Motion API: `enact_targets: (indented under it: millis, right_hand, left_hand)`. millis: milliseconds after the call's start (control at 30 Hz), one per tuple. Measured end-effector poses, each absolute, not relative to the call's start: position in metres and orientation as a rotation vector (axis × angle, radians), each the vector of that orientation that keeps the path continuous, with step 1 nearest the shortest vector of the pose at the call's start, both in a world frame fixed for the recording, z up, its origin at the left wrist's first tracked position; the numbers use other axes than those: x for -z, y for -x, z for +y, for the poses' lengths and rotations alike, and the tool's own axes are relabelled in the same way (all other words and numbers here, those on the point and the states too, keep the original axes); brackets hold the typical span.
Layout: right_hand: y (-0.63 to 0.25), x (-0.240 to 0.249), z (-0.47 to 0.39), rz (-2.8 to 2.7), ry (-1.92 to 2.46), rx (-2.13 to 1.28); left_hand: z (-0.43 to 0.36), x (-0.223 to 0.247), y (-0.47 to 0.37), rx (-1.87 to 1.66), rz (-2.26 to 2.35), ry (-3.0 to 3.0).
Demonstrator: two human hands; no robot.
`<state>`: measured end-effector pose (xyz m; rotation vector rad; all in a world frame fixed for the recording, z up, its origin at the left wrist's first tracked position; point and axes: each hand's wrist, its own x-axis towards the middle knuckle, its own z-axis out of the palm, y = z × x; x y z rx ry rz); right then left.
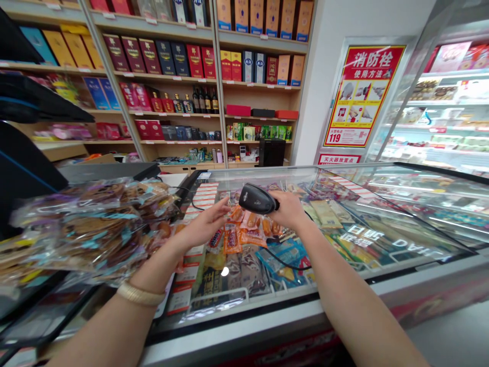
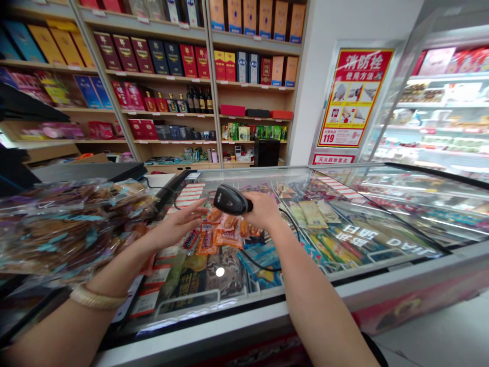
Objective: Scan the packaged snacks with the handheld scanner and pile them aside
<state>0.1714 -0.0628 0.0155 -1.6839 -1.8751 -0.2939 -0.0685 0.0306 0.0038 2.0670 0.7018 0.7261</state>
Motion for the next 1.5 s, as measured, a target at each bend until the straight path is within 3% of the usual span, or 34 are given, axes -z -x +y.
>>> enact_targets:
  millis: [133, 233, 367, 500, 633, 933, 1133, 1333, 1500]
  right_hand:
    - [-0.172, -0.014, -0.062, -1.865, 1.682, 0.298]
    - [-0.173, -0.014, -0.062, -1.859, 1.684, 0.313]
    - [-0.173, -0.015, -0.062, -1.861, 1.678, 0.318]
    - [-0.173, -0.015, -0.062, -1.873, 1.670, 0.313]
    - [-0.172, -0.014, -0.062, -1.883, 1.676, 0.323]
    - [-0.171, -0.013, -0.061, -1.892, 1.678, 0.316]
    - [-0.171, -0.013, -0.062, -1.895, 1.642, 0.306]
    - [-0.169, -0.014, -0.062, -1.915, 1.613, 0.276]
    - [-0.168, -0.015, -0.063, -1.934, 1.600, 0.269]
  left_hand:
    - [0.038, -0.008, 0.075, -0.811, 0.791, -2.277]
    - [0.047, -0.023, 0.090, -0.833, 1.215, -2.423]
    - [0.055, -0.039, 0.111, -0.353, 1.722, -2.557]
    - [0.053, -0.038, 0.117, 0.112, 1.770, -2.609]
    - [0.049, -0.032, 0.114, 0.297, 1.714, -2.644]
    - [0.053, -0.034, 0.108, -0.367, 1.796, -2.562]
    - [0.044, -0.031, 0.096, -0.937, 1.459, -1.899]
    - [0.034, -0.040, 0.085, -0.950, 1.006, -1.142]
    - [0.034, -0.040, 0.082, -0.907, 0.906, -0.972]
